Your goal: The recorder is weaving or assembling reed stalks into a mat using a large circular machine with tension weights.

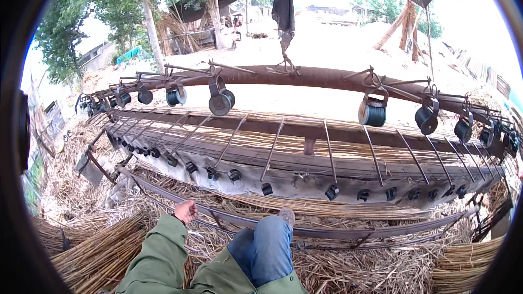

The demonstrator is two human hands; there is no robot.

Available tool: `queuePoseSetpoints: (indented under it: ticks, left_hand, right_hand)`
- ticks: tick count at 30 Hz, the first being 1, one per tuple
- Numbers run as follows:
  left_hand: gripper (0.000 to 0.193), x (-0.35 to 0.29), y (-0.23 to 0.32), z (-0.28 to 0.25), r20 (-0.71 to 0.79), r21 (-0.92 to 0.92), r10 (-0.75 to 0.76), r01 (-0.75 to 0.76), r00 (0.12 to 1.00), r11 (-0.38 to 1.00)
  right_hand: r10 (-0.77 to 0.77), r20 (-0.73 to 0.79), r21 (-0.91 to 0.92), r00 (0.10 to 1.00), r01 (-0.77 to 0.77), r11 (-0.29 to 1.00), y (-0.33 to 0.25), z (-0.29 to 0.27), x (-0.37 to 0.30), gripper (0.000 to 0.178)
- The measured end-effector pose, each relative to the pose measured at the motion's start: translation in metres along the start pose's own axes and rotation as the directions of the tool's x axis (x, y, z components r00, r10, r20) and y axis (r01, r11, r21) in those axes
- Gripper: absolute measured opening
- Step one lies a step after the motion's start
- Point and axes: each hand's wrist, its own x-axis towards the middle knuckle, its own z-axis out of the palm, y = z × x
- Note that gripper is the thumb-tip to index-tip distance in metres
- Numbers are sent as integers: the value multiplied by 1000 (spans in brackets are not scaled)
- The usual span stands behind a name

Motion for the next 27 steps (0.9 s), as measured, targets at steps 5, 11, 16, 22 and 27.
queuePoseSetpoints:
  ticks: [5,11,16,22,27]
  left_hand:
    - [9,0,-18,-57,-75,-102,-99,91,992,991]
    - [10,16,-28,-84,-121,-208,-28,3,992,978]
    - [13,-13,-26,-46,-80,153,149,-135,986,979]
    - [16,-82,0,69,442,124,170,-248,881,961]
    - [21,-138,15,117,761,103,114,-292,639,951]
  right_hand:
    - [-175,10,-433,985,162,887,-37,41,-18,32]
    - [-269,76,-669,960,249,700,-59,75,-33,30]
    - [-328,182,-754,927,346,558,-80,112,-48,28]
    - [-394,369,-737,842,523,428,-113,177,-60,26]
    - [-563,560,-491,607,791,365,-169,237,-82,18]
